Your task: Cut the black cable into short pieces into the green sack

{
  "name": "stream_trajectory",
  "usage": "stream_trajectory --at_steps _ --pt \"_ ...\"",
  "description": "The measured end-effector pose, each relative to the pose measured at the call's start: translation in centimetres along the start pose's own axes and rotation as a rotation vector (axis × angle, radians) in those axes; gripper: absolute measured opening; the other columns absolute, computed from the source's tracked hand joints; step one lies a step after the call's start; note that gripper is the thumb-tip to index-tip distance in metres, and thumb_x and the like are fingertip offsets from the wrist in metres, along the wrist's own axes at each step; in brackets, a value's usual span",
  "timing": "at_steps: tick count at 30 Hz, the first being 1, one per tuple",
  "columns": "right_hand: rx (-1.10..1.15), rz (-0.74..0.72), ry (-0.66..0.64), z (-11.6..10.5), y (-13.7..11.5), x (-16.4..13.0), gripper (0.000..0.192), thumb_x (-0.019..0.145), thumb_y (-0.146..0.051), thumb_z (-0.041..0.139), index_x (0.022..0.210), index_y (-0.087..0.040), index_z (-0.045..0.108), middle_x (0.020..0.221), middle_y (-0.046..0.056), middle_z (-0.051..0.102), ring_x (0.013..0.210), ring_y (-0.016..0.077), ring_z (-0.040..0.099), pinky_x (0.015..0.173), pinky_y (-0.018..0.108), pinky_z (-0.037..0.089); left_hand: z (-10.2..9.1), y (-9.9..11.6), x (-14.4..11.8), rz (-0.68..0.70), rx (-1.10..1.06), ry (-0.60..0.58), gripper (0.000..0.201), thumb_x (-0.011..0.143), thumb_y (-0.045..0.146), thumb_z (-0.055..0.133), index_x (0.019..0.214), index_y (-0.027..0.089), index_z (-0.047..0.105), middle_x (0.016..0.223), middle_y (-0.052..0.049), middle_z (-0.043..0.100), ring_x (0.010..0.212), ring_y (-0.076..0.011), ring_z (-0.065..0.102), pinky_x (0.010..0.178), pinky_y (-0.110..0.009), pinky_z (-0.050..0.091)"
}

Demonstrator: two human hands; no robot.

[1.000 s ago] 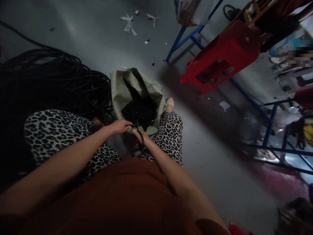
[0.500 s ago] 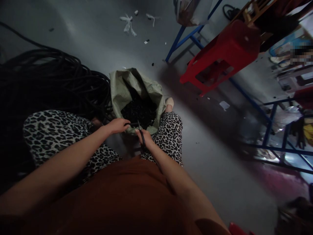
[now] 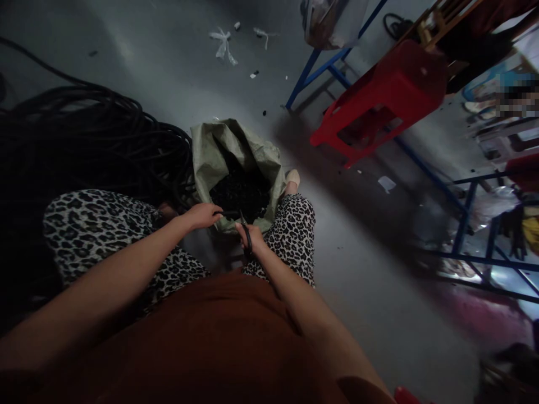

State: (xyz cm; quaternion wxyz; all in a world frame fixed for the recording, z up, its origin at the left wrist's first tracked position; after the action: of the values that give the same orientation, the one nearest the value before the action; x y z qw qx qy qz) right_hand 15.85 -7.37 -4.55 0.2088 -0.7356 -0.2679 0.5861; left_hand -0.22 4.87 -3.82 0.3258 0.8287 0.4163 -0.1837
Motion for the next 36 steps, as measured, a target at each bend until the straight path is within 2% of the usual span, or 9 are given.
stream_trajectory --at_steps 3,9,14,32,36 --pt "0.004 0.036 -0.018 0.03 -0.36 -0.3 0.038 0.09 -0.051 0.05 0.075 -0.016 0.052 0.044 -0.006 0.047 0.029 0.0077 0.045 0.031 0.017 0.032 -0.07 0.03 0.02 -0.007 0.004 0.013 0.035 0.087 0.036 0.044 0.111 0.026 0.068 0.109 -0.005 0.071 0.099 -0.0212 0.064 0.081 -0.026 0.047" --pt "0.033 -0.003 -0.107 0.16 -0.36 -0.54 0.044 0.09 -0.058 0.045 0.088 -0.016 0.054 0.049 -0.004 0.055 0.034 0.009 0.052 0.036 0.016 0.038 0.16 -0.13 0.28 0.0 -0.019 0.045 0.037 0.089 0.036 0.043 0.115 0.024 0.066 0.114 -0.006 0.069 0.104 -0.0223 0.063 0.085 -0.028 0.047" --pt "0.02 -0.017 -0.184 0.3 0.12 -0.34 0.044 0.091 -0.059 0.044 0.089 -0.015 0.054 0.051 -0.003 0.057 0.036 0.0096 0.053 0.037 0.016 0.04 0.0 0.07 0.12 -0.004 -0.034 0.046 0.035 0.089 0.037 0.044 0.115 0.025 0.066 0.113 -0.005 0.07 0.103 -0.0207 0.063 0.084 -0.026 0.046" --pt "-0.01 -0.056 -0.221 0.58 0.38 -0.08 0.042 0.091 -0.056 0.045 0.089 -0.015 0.053 0.054 -0.001 0.057 0.039 0.0117 0.054 0.037 0.019 0.04 0.75 0.35 0.27 0.046 -0.061 0.017 0.035 0.088 0.037 0.045 0.112 0.026 0.067 0.109 -0.004 0.071 0.1 -0.0218 0.064 0.081 -0.027 0.047" --pt "0.005 -0.005 -0.209 0.61 0.21 -0.09 0.045 0.091 -0.058 0.043 0.093 -0.015 0.055 0.056 -0.001 0.058 0.04 0.0115 0.055 0.038 0.018 0.04 0.71 0.57 0.12 0.068 -0.054 0.0 0.034 0.088 0.036 0.044 0.11 0.026 0.068 0.105 -0.004 0.072 0.097 -0.0215 0.064 0.078 -0.026 0.046"
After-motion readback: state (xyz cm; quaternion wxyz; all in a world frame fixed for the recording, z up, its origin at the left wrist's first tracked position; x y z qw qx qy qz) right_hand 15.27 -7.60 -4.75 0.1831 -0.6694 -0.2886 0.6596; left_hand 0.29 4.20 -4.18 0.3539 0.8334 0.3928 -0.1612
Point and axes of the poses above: each hand's wrist, its own x-axis towards the middle knuckle, its own z-axis out of the palm, y = z × x, the point moved 1 cm from there along x, towards the middle knuckle
